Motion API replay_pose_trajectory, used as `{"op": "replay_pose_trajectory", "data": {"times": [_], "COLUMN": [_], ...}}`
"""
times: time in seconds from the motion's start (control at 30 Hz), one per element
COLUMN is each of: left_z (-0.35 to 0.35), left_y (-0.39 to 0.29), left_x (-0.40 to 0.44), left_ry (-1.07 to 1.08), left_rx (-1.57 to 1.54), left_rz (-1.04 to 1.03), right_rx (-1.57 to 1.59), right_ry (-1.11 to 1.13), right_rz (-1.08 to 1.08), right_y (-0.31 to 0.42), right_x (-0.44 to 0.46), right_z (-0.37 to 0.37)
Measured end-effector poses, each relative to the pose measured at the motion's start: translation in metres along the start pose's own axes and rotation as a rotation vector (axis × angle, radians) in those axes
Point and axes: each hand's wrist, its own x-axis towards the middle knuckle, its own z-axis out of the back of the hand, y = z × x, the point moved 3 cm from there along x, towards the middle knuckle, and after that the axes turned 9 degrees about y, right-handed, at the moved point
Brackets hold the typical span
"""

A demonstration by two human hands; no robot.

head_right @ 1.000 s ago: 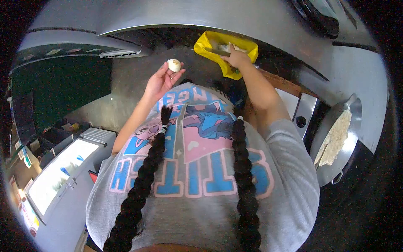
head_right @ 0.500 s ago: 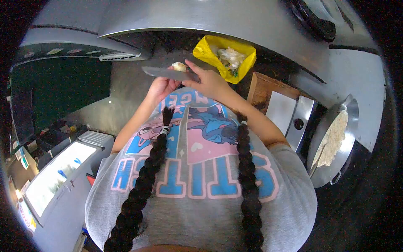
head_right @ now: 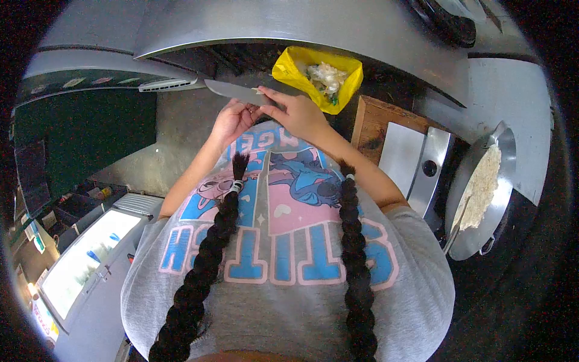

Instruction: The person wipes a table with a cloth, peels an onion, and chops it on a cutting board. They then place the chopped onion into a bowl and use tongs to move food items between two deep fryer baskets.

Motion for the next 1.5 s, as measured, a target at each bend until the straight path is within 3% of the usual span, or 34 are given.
{"op": "replay_pose_trajectory", "data": {"times": [0.1, 0.17, 0.3, 0.43, 0.5, 0.6, 0.67, 0.73, 0.83, 0.93, 1.0, 1.13, 1.2, 1.23, 1.3, 1.43, 1.5], "left_z": [0.001, -0.004, -0.012, -0.012, -0.015, -0.020, -0.017, -0.019, -0.022, -0.014, -0.010, -0.006, 0.008, -0.009, -0.039, -0.061, -0.049], "left_y": [-0.003, -0.011, -0.015, -0.012, -0.014, -0.012, -0.010, -0.010, -0.010, -0.009, -0.011, -0.010, 0.001, -0.007, -0.017, -0.008, -0.007], "left_x": [0.003, 0.003, 0.008, 0.004, 0.005, 0.003, 0.002, 0.003, 0.007, 0.008, 0.008, 0.010, 0.018, 0.013, 0.002, -0.006, 0.003], "left_ry": [0.048, 0.098, 0.233, 0.157, 0.302, 0.138, 0.207, 0.275, 0.278, 0.118, 0.307, 0.223, 0.636, 0.636, 0.286, 0.043, -0.054], "left_rx": [-0.044, -0.041, -0.106, -0.233, -0.275, -0.233, -0.275, -0.317, -0.266, -0.094, -0.281, -0.184, -0.498, -0.498, -0.184, -0.001, 0.574], "left_rz": [0.080, 0.141, 0.234, 0.231, 0.229, 0.179, 0.147, 0.115, 0.078, 0.073, 0.094, 0.154, 0.260, 0.260, 0.233, 0.064, -0.125], "right_rx": [0.150, 0.492, 0.586, 0.688, 0.723, 0.769, 0.803, 0.744, 0.505, 0.283, 0.268, 0.507, 0.651, 0.696, 0.604, 0.682, 0.663], "right_ry": [-0.302, 0.021, 0.102, 0.110, 0.109, 0.144, 0.107, 0.154, 0.038, -0.049, -0.054, -0.061, 0.064, 0.104, -0.027, -0.124, -0.141], "right_rz": [0.323, -0.154, -0.153, -0.184, -0.190, -0.160, -0.079, -0.047, 0.018, 0.106, 0.152, 0.123, -0.140, -0.229, -0.091, 0.001, -0.031], "right_y": [-0.018, -0.019, -0.008, 0.002, 0.001, 0.006, 0.020, 0.018, 0.023, 0.024, 0.025, 0.030, 0.016, 0.012, 0.012, 0.022, 0.022], "right_x": [0.007, 0.004, 0.002, -0.006, -0.009, -0.017, -0.024, -0.023, -0.021, -0.019, -0.018, -0.017, -0.018, -0.019, -0.020, -0.022, -0.021], "right_z": [-0.001, 0.018, 0.031, 0.030, 0.028, 0.019, 0.012, 0.005, 0.003, 0.007, 0.006, 0.014, 0.014, 0.012, 0.013, 0.012, 0.010]}}
